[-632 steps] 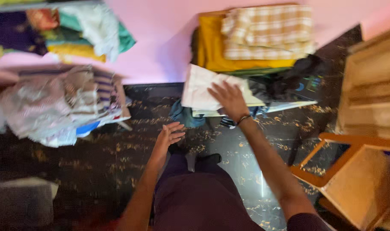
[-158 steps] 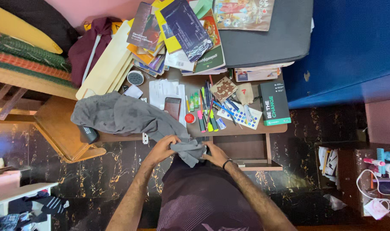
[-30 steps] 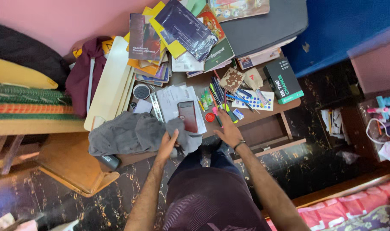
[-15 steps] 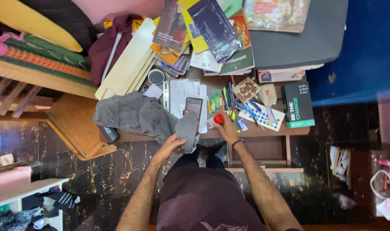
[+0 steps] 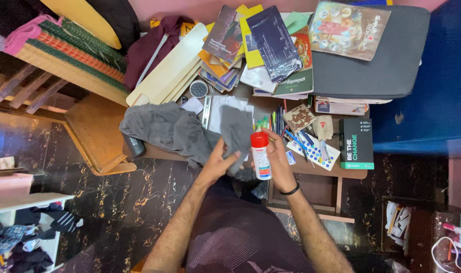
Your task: The person opens a desk drawer and removes various items including papers, a book, a small pouch, a blister pack, a red-capped bottle, highlighters, pens, a stapler, a wallet, and a small box, placing them on the desk. They then walk to a pile of clothes, pick up a grey cloth, return to the desk, and use the cloth to wipe the red-capped bottle.
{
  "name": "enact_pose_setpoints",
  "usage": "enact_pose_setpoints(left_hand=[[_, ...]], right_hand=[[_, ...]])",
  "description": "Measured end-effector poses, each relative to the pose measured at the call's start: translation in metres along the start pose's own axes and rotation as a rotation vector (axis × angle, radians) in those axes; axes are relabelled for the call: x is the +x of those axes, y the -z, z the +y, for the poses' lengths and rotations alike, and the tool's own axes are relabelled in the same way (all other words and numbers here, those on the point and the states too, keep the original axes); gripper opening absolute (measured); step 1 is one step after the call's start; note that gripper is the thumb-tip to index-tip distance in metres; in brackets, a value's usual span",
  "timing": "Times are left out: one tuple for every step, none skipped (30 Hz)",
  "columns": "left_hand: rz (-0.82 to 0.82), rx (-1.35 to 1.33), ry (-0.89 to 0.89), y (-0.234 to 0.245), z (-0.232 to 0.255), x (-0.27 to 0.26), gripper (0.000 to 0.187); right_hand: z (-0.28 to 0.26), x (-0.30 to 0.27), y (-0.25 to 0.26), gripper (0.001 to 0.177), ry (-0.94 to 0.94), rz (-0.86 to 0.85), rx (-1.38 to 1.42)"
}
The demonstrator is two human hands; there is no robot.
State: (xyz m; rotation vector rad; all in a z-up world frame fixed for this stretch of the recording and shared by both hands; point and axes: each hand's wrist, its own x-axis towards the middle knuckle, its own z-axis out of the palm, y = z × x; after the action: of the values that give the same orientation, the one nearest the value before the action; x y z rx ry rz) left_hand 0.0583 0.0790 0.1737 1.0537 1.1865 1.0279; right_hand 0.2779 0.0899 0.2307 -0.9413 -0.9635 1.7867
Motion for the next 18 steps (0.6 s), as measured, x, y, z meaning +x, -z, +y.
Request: enact_pose_setpoints(left_hand=[[-0.067, 0.023, -0.045, -0.001, 0.011, -0.007, 0.099], [-0.139, 0.051, -0.090, 0.000, 0.020, -0.007, 0.107], [-0.170, -0.011, -0.101, 0.000, 0.024, -0.006, 0.104], [-0.205, -0.072, -0.107, -0.001, 0.022, -0.008, 0.101], [-0.241, -0.134, -0.113, 0.001, 0.016, -0.007, 0.098], [-0.217, -0.270, -0.009, 0.004, 0.007, -0.001, 0.086], [-0.194, -0.406, 0.097, 0.009, -0.004, 0.008, 0.074], [-0.162, -0.542, 0.215, 0.016, -0.018, 0.010, 0.064], [-0.169, -0.627, 0.202, 0.026, -0.032, 0.014, 0.055], [-0.185, -0.710, 0.186, 0.033, -0.043, 0.023, 0.048], [-0.202, -0.793, 0.170, 0.040, -0.051, 0.029, 0.044], [-0.224, -0.914, 0.219, 0.042, -0.057, 0.032, 0.045], [-0.246, -1.034, 0.268, 0.040, -0.060, 0.034, 0.048], [-0.260, -1.154, 0.315, 0.041, -0.060, 0.034, 0.052], [-0.250, -1.128, 0.337, 0.044, -0.058, 0.033, 0.052], [-0.242, -1.103, 0.362, 0.045, -0.054, 0.030, 0.052], [-0.234, -1.077, 0.386, 0.048, -0.049, 0.029, 0.053], [-0.324, -1.151, 0.364, 0.052, -0.042, 0.026, 0.056]], right_hand=[[-0.004, 0.001, -0.006, 0.061, 0.092, 0.015, -0.141], [-0.005, 0.005, -0.012, 0.059, 0.188, 0.035, -0.277], [-0.005, 0.009, -0.017, 0.057, 0.283, 0.056, -0.414], [-0.004, 0.010, -0.024, 0.054, 0.294, 0.099, -0.463], [-0.003, 0.011, -0.031, 0.052, 0.303, 0.143, -0.511], [-0.005, 0.015, -0.039, 0.050, 0.314, 0.183, -0.561], [-0.008, 0.020, -0.046, 0.048, 0.295, 0.174, -0.583], [-0.008, 0.019, -0.056, 0.047, 0.264, 0.160, -0.601], [-0.008, 0.017, -0.067, 0.046, 0.232, 0.146, -0.619], [-0.010, 0.018, -0.078, 0.047, 0.286, 0.096, -0.686], [-0.011, 0.018, -0.090, 0.048, 0.338, 0.045, -0.752], [-0.012, 0.019, -0.100, 0.049, 0.390, -0.010, -0.819], [-0.014, 0.021, -0.109, 0.050, 0.455, 0.015, -0.903], [-0.014, 0.024, -0.118, 0.051, 0.521, 0.034, -0.984], [-0.013, 0.027, -0.126, 0.052, 0.586, 0.053, -1.065], [-0.014, 0.031, -0.131, 0.052, 0.613, 0.034, -1.136], [-0.017, 0.035, -0.133, 0.053, 0.640, 0.014, -1.207], [-0.019, 0.039, -0.135, 0.053, 0.663, 0.001, -1.281]])
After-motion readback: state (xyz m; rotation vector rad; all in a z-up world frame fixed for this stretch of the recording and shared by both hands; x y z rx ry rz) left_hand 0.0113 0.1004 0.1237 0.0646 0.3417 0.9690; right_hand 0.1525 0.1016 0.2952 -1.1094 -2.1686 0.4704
